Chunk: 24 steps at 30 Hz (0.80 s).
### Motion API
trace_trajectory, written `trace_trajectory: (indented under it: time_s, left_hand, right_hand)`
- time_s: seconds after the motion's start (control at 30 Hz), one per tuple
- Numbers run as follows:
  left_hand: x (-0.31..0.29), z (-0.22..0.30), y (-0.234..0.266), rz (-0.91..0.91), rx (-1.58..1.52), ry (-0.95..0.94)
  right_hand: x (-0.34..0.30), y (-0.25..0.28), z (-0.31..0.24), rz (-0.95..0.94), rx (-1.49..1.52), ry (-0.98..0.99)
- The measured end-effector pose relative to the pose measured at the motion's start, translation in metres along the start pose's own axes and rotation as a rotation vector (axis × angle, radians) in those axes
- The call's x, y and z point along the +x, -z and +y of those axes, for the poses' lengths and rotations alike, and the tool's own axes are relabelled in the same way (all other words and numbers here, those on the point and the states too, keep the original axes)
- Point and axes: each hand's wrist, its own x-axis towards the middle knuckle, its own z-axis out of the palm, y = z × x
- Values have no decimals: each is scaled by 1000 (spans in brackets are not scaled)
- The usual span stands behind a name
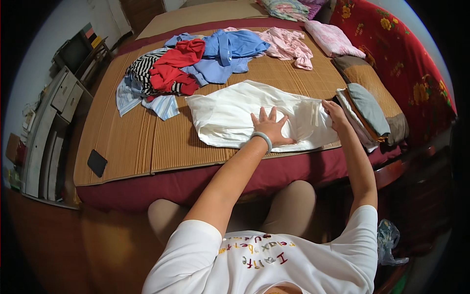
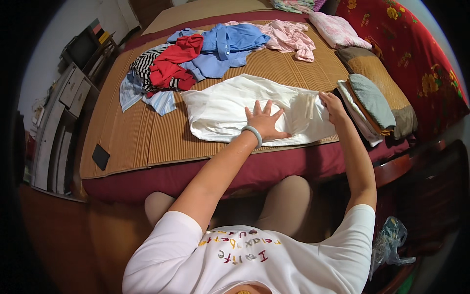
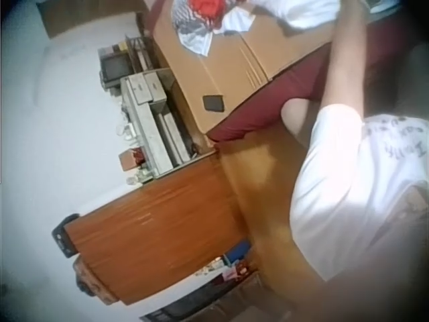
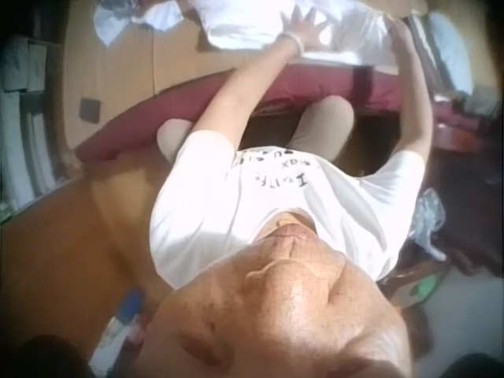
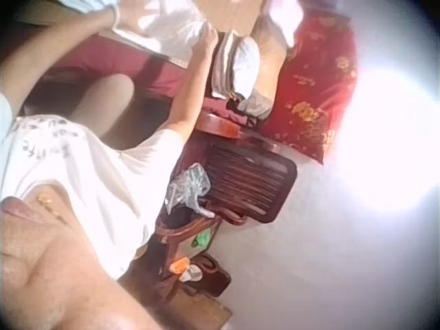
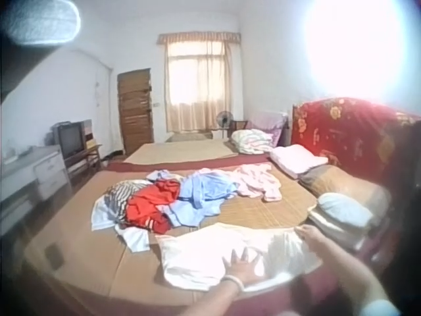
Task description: The recorder folds a white long-sleeved shirt on a bed.
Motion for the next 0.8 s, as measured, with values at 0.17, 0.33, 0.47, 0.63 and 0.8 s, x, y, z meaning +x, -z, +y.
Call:
trace_trajectory:
  time_s: [0.17, 0.33, 0.47, 0.63, 0.8]
  left_hand:
    - [9, -5, -13, 14, -20, 14]
    - [11, -26, -43, 472, -467, -252]
    - [9, -47, -43, 404, -808, -266]
    - [-8, -44, -42, 387, -771, -216]
    - [3, -45, -59, 450, -459, -316]
  right_hand:
    - [-11, -84, -49, -57, -145, 2]
    - [-17, -228, -84, -268, -492, 92]
    - [-53, -323, -103, -782, -697, 244]
    - [-53, -289, -143, -729, -341, 583]
    - [-25, -189, -83, 6, -584, 706]
